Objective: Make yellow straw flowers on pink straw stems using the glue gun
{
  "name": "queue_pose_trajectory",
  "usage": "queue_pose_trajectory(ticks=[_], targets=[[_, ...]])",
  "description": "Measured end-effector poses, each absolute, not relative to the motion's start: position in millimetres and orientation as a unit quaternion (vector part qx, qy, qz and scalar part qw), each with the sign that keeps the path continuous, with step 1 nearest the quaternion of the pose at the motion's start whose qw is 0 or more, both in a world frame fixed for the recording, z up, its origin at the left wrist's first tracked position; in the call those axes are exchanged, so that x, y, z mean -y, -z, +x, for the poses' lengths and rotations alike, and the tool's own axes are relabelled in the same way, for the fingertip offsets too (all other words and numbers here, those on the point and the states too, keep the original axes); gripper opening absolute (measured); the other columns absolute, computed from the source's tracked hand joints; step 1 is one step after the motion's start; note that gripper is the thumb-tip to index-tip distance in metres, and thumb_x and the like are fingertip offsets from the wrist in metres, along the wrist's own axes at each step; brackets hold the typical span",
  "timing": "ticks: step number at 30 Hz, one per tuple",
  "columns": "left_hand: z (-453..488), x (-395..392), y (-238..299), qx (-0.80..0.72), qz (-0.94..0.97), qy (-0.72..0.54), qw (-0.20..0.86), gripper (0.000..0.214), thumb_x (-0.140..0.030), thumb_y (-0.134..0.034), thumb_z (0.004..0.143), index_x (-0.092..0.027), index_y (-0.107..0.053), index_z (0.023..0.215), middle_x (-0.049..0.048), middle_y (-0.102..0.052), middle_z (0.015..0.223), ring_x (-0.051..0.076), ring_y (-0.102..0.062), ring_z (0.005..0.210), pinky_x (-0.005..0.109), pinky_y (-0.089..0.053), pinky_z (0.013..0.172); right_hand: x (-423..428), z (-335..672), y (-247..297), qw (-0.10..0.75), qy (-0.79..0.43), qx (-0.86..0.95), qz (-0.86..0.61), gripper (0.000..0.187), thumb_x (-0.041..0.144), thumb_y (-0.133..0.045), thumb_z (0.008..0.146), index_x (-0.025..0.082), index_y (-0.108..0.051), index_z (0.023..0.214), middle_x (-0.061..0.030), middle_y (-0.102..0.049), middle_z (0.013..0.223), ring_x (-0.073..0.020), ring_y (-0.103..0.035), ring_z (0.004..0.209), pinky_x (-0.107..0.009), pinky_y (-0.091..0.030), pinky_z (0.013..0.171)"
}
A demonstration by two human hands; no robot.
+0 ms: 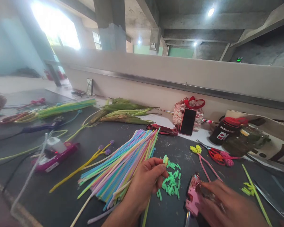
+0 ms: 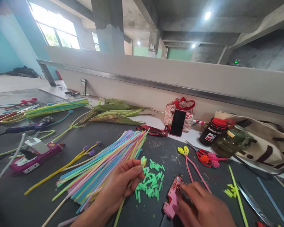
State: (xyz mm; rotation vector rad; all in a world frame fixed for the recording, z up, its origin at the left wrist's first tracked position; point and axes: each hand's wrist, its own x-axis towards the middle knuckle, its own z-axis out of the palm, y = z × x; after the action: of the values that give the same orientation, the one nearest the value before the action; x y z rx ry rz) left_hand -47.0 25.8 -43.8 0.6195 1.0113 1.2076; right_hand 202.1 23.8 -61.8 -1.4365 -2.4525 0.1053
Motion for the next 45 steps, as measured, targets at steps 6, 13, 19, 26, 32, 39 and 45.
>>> queue_pose_trajectory(ticks=[6,13,19,26,32,39,45], targets=[[-47,-28,48,-0.447,0.285,-0.530,0.661,0.014,-0.025,-0.061,0.067,-0.016,-0.052,0.071,-0.0035,-0.058,0.052,0.001,-0.033,0.031,0.013,-0.015,0.029,-70,161,45,0.040,-0.040,0.891,-0.450,0.025,0.011,-0.046,0.081,0.025,-0.066,0.079,0.0003,-0.064,0.076,-0.0159,-0.063,0.071,-0.024,-0.044,0.061],[-45,-27,49,-0.445,0.279,-0.515,0.677,0.014,-0.026,-0.061,0.068,-0.017,-0.052,0.072,-0.0034,-0.058,0.053,0.001,-0.034,0.032,0.013,-0.015,0.030,-91,136,57,0.011,-0.040,0.909,-0.415,0.026,0.007,-0.048,0.078,0.023,-0.067,0.075,-0.0004,-0.062,0.076,-0.0157,-0.062,0.072,-0.023,-0.040,0.061],[-46,-27,47,-0.448,0.270,-0.505,0.686,0.012,-0.024,-0.061,0.069,-0.016,-0.052,0.072,-0.0039,-0.058,0.053,0.001,-0.035,0.032,0.012,-0.017,0.031,-95,131,56,0.005,-0.059,0.919,-0.391,0.021,0.008,-0.051,0.078,0.023,-0.066,0.075,0.0000,-0.060,0.075,-0.0146,-0.061,0.072,-0.022,-0.039,0.062],[-46,-26,46,-0.448,0.268,-0.510,0.683,0.013,-0.024,-0.061,0.069,-0.016,-0.051,0.072,-0.0037,-0.057,0.052,0.000,-0.033,0.032,0.012,-0.014,0.030,-89,132,53,-0.009,-0.096,0.926,-0.364,0.023,0.004,-0.050,0.073,0.023,-0.065,0.072,0.0008,-0.060,0.076,-0.0128,-0.059,0.071,-0.021,-0.037,0.062],[-45,-26,48,-0.440,0.281,-0.513,0.681,0.014,-0.026,-0.061,0.069,-0.016,-0.051,0.073,-0.0030,-0.058,0.053,0.001,-0.033,0.031,0.013,-0.015,0.030,-82,131,53,-0.039,-0.120,0.927,-0.352,0.022,0.004,-0.052,0.065,0.022,-0.064,0.069,0.0007,-0.064,0.080,-0.0143,-0.059,0.073,-0.021,-0.034,0.061],[-45,-27,44,-0.459,0.267,-0.520,0.669,0.014,-0.025,-0.061,0.068,-0.016,-0.051,0.073,-0.0036,-0.058,0.052,0.000,-0.033,0.031,0.012,-0.013,0.030,-87,142,49,-0.038,-0.126,0.908,-0.397,0.025,0.003,-0.047,0.062,0.022,-0.063,0.068,0.0015,-0.063,0.071,-0.0130,-0.055,0.061,-0.023,-0.028,0.053],[-47,-28,44,-0.462,0.266,-0.520,0.668,0.013,-0.024,-0.061,0.068,-0.016,-0.052,0.072,-0.0037,-0.058,0.052,0.001,-0.035,0.031,0.012,-0.015,0.029,-81,135,44,-0.014,-0.150,0.901,-0.408,0.015,0.009,-0.050,0.067,0.022,-0.059,0.067,0.0032,-0.061,0.066,-0.0121,-0.053,0.059,-0.023,-0.025,0.052]])
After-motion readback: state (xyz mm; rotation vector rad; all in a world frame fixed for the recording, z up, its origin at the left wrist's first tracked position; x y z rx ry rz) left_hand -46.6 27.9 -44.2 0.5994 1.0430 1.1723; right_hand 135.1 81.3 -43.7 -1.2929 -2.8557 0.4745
